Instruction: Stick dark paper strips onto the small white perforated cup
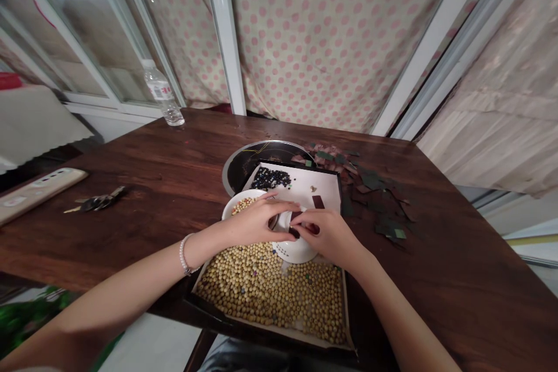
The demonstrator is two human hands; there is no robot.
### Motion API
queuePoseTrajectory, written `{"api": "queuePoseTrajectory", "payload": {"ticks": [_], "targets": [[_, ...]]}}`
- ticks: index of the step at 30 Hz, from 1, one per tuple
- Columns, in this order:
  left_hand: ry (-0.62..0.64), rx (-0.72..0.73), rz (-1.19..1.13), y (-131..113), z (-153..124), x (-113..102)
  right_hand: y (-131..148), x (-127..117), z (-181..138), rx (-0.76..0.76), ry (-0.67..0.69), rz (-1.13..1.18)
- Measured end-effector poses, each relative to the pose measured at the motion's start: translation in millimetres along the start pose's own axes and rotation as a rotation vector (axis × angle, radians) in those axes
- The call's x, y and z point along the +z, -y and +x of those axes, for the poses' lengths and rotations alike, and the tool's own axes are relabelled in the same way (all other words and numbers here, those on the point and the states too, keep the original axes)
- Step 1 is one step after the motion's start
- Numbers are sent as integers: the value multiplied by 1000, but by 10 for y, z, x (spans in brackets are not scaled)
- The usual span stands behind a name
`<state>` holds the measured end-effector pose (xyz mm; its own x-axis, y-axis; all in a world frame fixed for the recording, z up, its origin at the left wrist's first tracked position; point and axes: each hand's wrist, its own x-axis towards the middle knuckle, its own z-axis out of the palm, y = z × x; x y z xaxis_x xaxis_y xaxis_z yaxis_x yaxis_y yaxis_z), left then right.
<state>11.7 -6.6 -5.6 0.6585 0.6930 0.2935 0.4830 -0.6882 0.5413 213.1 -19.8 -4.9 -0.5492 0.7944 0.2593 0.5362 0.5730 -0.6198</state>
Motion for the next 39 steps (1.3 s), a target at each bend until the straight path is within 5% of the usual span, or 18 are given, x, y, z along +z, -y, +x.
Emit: {"api": "queuePoseTrajectory", "payload": {"ticks": [15,21,39], "targets": [[29,23,58,15,2,-9,-2,27,16,49,8,-27],[33,21,53,22,4,-5,-41,67,22,90,-88,-40],[49,21,2,16,25,-27,-53,32,46,108,-21,-109]]}}
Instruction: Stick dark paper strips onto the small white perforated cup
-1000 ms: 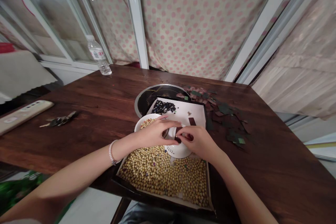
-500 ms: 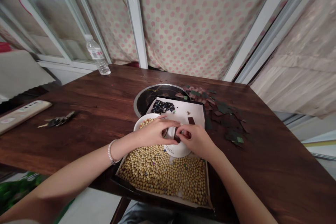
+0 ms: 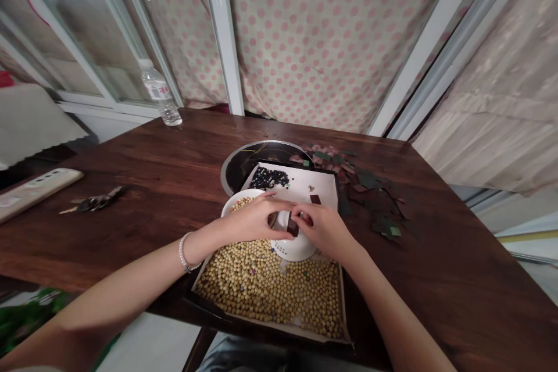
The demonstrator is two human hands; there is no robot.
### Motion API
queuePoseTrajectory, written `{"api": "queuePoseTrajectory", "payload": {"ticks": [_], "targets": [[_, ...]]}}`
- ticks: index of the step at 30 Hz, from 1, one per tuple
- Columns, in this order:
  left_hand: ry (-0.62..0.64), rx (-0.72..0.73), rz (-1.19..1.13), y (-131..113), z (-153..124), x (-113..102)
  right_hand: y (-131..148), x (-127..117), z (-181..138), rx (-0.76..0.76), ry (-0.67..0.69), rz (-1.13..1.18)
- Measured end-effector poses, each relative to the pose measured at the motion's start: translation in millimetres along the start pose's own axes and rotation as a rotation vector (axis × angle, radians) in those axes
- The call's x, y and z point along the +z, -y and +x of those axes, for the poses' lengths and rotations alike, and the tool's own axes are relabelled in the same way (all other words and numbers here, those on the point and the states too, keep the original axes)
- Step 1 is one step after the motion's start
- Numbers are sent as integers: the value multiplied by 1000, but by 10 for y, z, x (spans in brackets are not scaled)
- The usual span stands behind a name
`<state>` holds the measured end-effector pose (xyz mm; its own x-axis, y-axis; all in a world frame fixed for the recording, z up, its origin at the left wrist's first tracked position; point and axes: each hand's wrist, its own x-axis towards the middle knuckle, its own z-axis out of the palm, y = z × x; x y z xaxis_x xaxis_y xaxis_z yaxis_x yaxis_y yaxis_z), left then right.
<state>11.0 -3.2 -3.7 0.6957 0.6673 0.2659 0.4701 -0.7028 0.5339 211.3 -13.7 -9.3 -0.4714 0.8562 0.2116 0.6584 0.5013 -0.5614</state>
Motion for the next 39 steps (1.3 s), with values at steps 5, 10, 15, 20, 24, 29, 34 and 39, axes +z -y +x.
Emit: {"api": "queuePoseTrajectory", "payload": {"ticks": [5,10,15,20,24,29,34,39], "targets": [[-26,-25,20,-1,-7,-6,-12,2,-24,-9,21,-19],[-26,-42,10,-15,-11,-17,9,35,-40,-5,-48,-11],[-39,-27,15,-7,-25,-11,40,19,-63,23,-11,-22],[-36,-19,52,27,-52,-17,54,49,-34,-29,8,-21],[-23,-25,52,52,-60,-25,76,51,-11,-39,-36,-76],[-13,-46,44,69,-60,-26,89,14,-24,-65,32,1],[-8,-31,35,50,-47,-40,42,11,-47,-22,-59,-17],[-2,-50,29,58,-35,-49,61,47,-26,-45,-51,46]]}}
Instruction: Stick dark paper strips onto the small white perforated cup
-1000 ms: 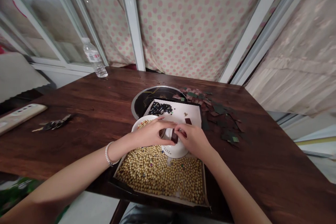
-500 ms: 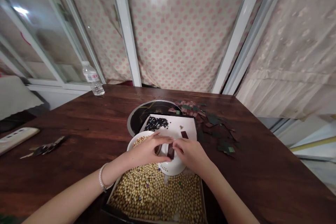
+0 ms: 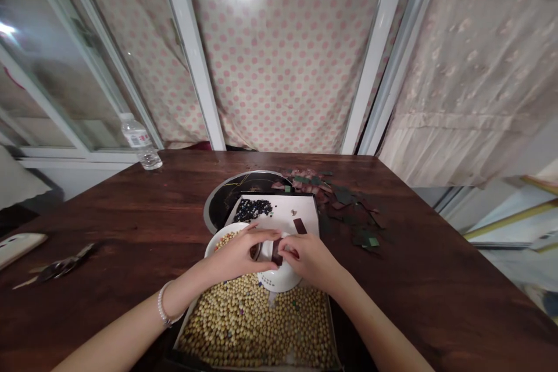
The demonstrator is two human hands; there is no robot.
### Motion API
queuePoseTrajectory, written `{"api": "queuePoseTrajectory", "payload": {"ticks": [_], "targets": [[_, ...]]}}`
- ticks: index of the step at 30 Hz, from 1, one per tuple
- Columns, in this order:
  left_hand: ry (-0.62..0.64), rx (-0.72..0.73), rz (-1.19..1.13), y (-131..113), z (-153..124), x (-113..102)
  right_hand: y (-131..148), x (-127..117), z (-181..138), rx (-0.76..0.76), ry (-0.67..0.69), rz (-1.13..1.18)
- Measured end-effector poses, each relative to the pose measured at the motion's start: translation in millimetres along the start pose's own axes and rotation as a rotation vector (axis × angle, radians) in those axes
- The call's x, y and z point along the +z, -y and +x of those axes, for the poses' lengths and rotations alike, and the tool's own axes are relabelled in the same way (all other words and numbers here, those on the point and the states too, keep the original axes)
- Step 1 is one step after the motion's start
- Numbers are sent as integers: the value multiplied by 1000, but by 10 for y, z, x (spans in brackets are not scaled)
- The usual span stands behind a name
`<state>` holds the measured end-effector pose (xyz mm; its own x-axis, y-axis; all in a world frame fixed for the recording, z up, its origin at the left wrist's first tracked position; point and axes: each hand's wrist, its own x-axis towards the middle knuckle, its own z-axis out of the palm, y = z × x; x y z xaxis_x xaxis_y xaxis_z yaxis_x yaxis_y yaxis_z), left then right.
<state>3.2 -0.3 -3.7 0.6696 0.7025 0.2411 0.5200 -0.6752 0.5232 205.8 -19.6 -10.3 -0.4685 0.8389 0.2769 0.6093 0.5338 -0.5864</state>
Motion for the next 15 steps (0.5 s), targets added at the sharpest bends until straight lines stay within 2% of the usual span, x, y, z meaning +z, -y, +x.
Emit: {"api": "queuePoseTrajectory", "payload": {"ticks": [3,7,11,15], "targets": [[12,-8,8,6,0,-1,3,9,37,8,-19,-17],[2,7,1,-2,-14,2,-15,24,64,-14,25,12],[-15,-8,-10,17,-32,23,-11,47,59,-1,-4,2],[-28,22,-5,33,-42,33,9,35,42,-24,42,1]]}}
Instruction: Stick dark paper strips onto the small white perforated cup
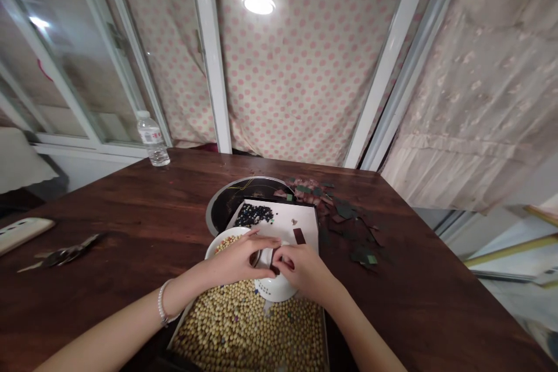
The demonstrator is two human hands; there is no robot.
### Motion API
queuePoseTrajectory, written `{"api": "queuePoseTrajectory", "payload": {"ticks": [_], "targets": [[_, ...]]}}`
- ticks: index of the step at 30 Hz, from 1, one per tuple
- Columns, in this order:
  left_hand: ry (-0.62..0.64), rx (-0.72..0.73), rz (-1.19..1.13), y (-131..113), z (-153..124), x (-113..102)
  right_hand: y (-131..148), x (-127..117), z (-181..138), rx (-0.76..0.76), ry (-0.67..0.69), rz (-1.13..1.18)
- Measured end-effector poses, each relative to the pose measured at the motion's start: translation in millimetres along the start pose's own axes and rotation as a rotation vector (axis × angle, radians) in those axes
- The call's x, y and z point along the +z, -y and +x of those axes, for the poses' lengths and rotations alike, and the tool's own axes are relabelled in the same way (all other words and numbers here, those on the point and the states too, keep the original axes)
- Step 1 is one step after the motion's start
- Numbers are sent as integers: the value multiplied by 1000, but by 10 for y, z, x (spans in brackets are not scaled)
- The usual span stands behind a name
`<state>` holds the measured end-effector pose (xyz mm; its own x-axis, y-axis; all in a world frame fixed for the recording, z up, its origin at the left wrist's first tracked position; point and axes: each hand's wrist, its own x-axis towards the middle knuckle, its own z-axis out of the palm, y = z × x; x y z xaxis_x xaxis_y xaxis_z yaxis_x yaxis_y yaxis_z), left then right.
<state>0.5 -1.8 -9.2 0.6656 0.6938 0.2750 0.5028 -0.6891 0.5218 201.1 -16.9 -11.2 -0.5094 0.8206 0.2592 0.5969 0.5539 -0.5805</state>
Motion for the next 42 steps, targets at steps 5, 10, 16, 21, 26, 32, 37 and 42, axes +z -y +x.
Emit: {"api": "queuePoseTrajectory", "payload": {"ticks": [5,10,16,21,26,32,37,42], "targets": [[-2,24,10,-6,-2,-6,34,-48,10,14,-11,-13],[-8,13,13,8,-15,3,55,-77,11,-2,10,-51],[-1,23,48,-7,-35,-3,45,-67,13,-12,40,-45],[18,6,57,-54,-21,-24,24,-47,17,4,4,-14],[15,-23,63,-102,-19,-62,29,-27,20,38,26,11],[39,-56,33,-168,-31,-137,-31,91,51,49,18,48],[51,-116,47,-144,-38,-124,-93,160,29,91,-62,12],[131,-9,91,26,9,-93,-172,228,48,-39,18,-60]]}}
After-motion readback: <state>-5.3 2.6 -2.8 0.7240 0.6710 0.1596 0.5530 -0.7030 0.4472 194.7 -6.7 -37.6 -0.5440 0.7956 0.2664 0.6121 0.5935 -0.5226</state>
